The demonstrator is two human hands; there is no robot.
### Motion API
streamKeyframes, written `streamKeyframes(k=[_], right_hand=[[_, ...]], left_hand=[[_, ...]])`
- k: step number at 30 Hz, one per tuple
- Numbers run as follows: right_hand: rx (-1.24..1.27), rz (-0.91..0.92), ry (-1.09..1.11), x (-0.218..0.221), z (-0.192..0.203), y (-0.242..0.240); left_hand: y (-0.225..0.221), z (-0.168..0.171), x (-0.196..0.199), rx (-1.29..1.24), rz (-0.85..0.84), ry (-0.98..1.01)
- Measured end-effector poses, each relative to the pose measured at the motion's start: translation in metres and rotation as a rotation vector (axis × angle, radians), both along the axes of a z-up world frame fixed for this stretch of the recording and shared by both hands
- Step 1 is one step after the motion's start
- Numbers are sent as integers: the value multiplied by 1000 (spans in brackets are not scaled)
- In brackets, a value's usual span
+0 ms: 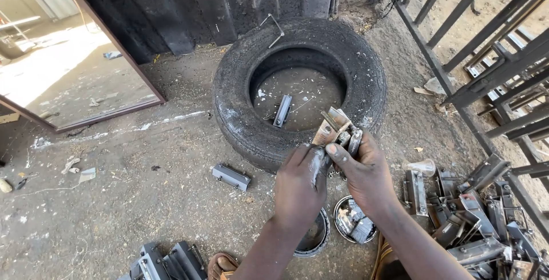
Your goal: Painting small metal brackets using a paintbrush and a small container of paint in a workshop environment.
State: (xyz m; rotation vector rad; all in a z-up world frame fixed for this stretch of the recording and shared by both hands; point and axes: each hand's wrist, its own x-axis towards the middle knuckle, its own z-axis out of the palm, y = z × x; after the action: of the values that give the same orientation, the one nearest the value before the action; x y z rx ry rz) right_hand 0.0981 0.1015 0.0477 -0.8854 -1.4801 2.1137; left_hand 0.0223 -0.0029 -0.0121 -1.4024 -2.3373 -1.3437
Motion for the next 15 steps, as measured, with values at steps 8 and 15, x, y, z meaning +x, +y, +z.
streamKeyframes(k=[8, 15], right_hand=[[138, 6, 76, -3, -8, 13], [152, 102, 173, -9, -1, 11]], left_hand=[[2, -1, 1, 19, 45, 64], [0, 9, 2, 83, 50, 13]])
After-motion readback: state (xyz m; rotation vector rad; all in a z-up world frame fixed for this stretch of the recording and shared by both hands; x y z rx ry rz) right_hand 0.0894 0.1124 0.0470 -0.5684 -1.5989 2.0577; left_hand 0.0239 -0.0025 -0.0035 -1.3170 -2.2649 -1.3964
